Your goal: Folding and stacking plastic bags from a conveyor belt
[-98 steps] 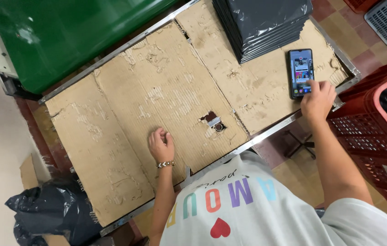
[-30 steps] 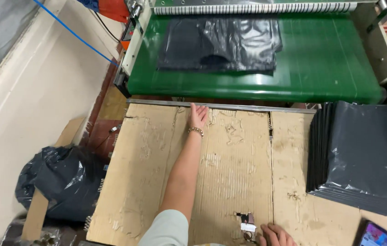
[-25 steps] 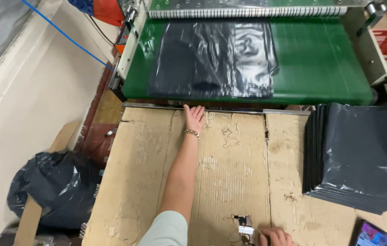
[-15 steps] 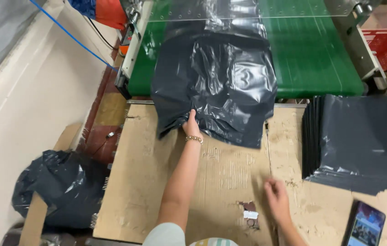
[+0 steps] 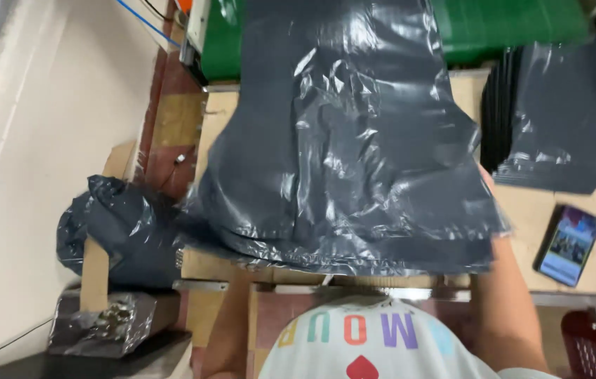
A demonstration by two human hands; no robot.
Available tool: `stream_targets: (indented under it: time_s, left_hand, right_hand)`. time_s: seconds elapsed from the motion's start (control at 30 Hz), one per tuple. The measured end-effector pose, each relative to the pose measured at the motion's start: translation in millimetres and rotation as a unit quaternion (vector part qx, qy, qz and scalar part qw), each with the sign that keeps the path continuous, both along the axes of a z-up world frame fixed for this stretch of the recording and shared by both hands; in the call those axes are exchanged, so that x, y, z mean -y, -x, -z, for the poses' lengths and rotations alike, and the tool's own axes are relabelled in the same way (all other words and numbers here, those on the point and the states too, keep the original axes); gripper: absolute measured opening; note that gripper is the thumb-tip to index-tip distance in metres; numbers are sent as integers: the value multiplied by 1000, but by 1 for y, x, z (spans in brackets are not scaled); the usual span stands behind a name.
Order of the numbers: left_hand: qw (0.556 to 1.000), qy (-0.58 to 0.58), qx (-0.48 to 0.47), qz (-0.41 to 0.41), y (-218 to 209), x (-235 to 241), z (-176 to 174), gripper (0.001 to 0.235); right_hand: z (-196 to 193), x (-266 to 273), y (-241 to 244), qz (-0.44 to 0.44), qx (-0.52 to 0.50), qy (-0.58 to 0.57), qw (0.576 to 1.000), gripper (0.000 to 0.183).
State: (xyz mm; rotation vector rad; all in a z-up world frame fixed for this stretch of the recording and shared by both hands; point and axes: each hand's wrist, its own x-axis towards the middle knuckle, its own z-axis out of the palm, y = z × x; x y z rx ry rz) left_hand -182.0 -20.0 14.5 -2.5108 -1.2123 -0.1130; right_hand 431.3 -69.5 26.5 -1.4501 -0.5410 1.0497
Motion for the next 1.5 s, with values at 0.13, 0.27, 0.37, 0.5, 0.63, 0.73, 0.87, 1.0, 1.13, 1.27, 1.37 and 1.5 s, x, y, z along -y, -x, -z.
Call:
stream_targets:
  time_s: [0.13, 0.27, 0.37, 0.5, 0.63, 0.73, 0.87, 1.0, 1.13, 1.27, 1.37, 1.5]
  left_hand:
    - [692, 398, 585, -146, 94, -53, 33, 66]
    - [615, 439, 563, -335, 78, -71, 11, 59]
    - [870, 257, 237, -348, 48, -78, 5, 67]
    - [973, 64, 168, -148, -65, -15, -62, 67]
    - [950, 261, 141, 96, -151, 64, -89, 95]
    - [926, 340, 105, 125, -176, 89, -99, 111]
    - [965, 200, 134, 100, -186, 86, -73, 99]
    - [958, 198, 184, 96, -188, 71, -70, 88]
    - [959, 149, 215, 107, -188, 66, -47, 53]
    - [949, 205, 232, 53, -187, 57, -51, 40]
    - [956, 122, 267, 7, -188, 44, -57, 33]
    - [932, 154, 326, -18, -185, 29, -69, 20]
  right_hand:
    - [28, 73, 10, -2, 133, 53, 990, 40]
    - [28, 102, 32, 7, 392, 74, 917, 60]
    - [34, 93, 45, 5, 656, 139, 742, 33]
    - [-11, 76, 80, 20, 666, 241, 705, 68]
    - [-22, 57, 81, -33, 659, 279, 698, 38]
    - [-13, 37, 54, -31, 665, 215, 715, 34]
    - [-98, 21, 54, -107, 547, 199, 806, 27]
    - [-100, 12, 37, -93, 545, 238, 799, 33]
    - [-51, 24, 28, -91, 524, 336, 777, 35]
    - [-24, 26, 21, -98, 456, 364, 806, 33]
    - [-44, 15, 22, -125, 411, 319, 845, 35]
    - [-67, 0, 27, -130, 428, 304, 841, 38]
